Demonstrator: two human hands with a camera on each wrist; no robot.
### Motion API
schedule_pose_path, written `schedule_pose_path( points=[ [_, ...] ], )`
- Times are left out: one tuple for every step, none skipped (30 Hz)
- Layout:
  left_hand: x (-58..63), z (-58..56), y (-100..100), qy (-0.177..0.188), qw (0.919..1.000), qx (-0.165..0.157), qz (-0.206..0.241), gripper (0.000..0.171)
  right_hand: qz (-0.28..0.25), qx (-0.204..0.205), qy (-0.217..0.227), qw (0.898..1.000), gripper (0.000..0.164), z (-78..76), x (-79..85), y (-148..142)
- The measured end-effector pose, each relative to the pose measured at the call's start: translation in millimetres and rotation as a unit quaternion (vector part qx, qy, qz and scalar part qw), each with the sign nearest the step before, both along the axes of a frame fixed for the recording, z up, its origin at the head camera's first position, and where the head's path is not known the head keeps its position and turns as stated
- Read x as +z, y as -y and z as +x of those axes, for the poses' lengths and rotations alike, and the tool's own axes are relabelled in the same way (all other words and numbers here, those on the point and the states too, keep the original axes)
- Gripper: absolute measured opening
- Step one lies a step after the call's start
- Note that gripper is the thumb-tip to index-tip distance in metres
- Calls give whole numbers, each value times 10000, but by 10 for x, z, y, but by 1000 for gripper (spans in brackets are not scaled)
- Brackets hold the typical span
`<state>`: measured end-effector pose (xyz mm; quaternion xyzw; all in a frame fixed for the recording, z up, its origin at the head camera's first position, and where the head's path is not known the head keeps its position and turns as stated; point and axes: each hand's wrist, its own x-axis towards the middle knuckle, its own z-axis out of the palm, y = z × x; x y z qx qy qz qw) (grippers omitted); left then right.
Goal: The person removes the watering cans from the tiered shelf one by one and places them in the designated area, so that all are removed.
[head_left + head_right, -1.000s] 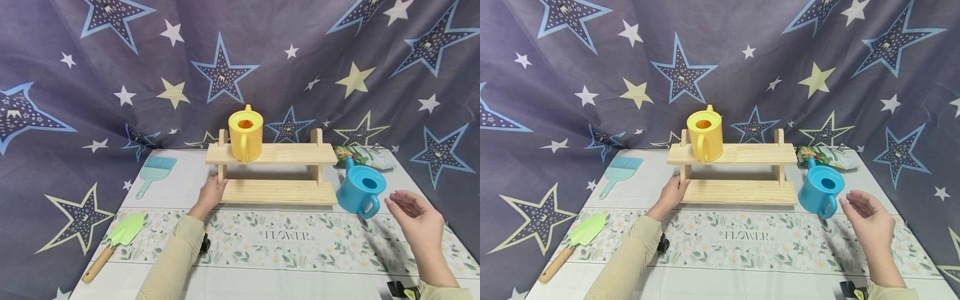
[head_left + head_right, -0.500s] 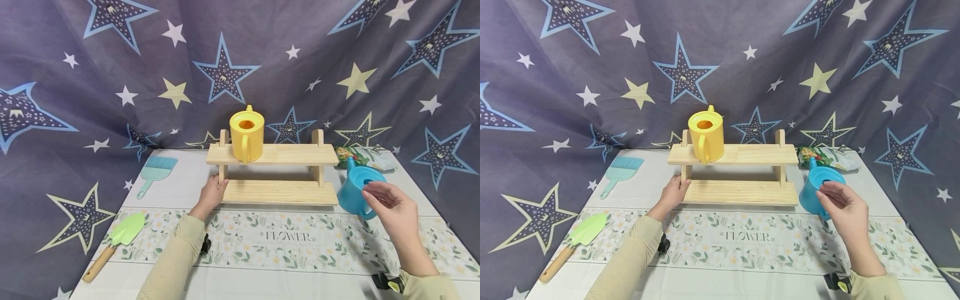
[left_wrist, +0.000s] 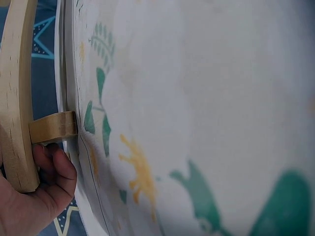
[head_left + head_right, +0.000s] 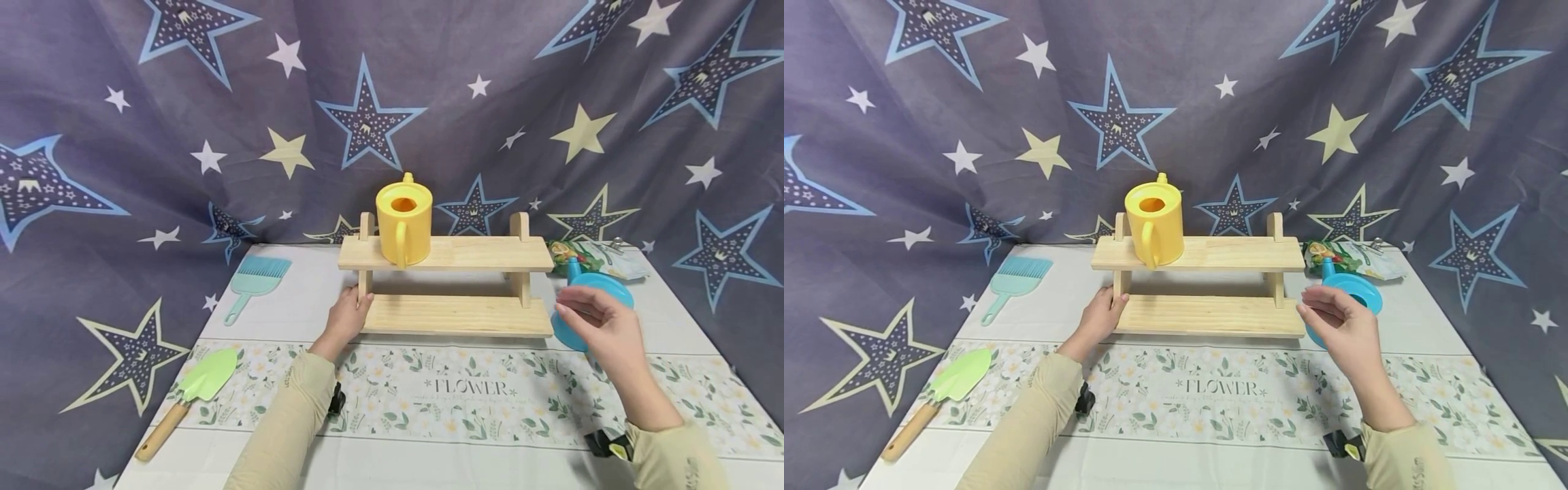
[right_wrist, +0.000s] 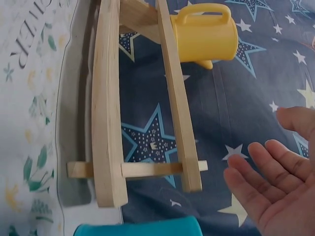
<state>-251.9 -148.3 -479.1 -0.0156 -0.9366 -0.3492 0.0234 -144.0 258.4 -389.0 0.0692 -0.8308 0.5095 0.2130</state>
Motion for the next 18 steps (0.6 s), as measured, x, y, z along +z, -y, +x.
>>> schedule_pose_path(
  points=[
    [-2,2,2,-5,10000,-9,-10,43,14,47,-5,10000,29,-10,8,24],
    [-4,2,5,-7,10000,-8,-7,44,15,87,6,10000,30,-18,16,47],
    [-6,2,9,-11,10000,-8,-7,44,35,126,19,9999,30,-27,20,67],
    [-6,-1,10,-12,10000,-17,-15,44,41,165,43,9998,30,-35,26,85],
    [-6,-5,12,-12,10000,-22,-15,44,49,217,63,9997,31,-43,32,101],
    [-5,-6,12,-11,10000,-27,-20,44,32,279,95,9996,32,-49,39,118],
    [-6,-7,13,-13,10000,-31,-21,45,22,357,128,9993,32,-56,48,133],
    [-6,-9,16,-17,10000,-26,-22,45,38,424,151,9990,32,-64,54,147],
    [-6,-8,16,-25,10000,-30,-37,45,46,501,169,9986,33,-71,62,161],
    [-6,-7,15,-35,10000,-33,-45,45,34,573,182,9982,33,-79,71,176],
    [-5,-6,14,-41,10000,-30,-39,45,29,637,177,9978,33,-88,79,192],
    [-6,-5,14,-43,10000,-34,-48,45,13,692,173,9975,34,-97,88,210],
    [-8,-5,14,-41,10000,-29,-48,45,23,740,159,9971,34,-109,95,227],
    [-8,-4,12,-32,10000,-19,-36,45,3,785,155,9968,34,-120,102,245],
    [-7,-3,11,-18,10000,-10,-27,44,-33,830,155,9964,33,-130,108,265],
    [-4,-1,7,11,10000,3,-4,45,-50,875,146,9960,33,-142,112,283],
    [-1,-1,3,39,10000,9,17,45,-54,914,138,9957,32,-154,116,300],
    [1,-1,0,71,10000,22,27,46,-58,950,133,9954,32,-168,118,317]
  ],
)
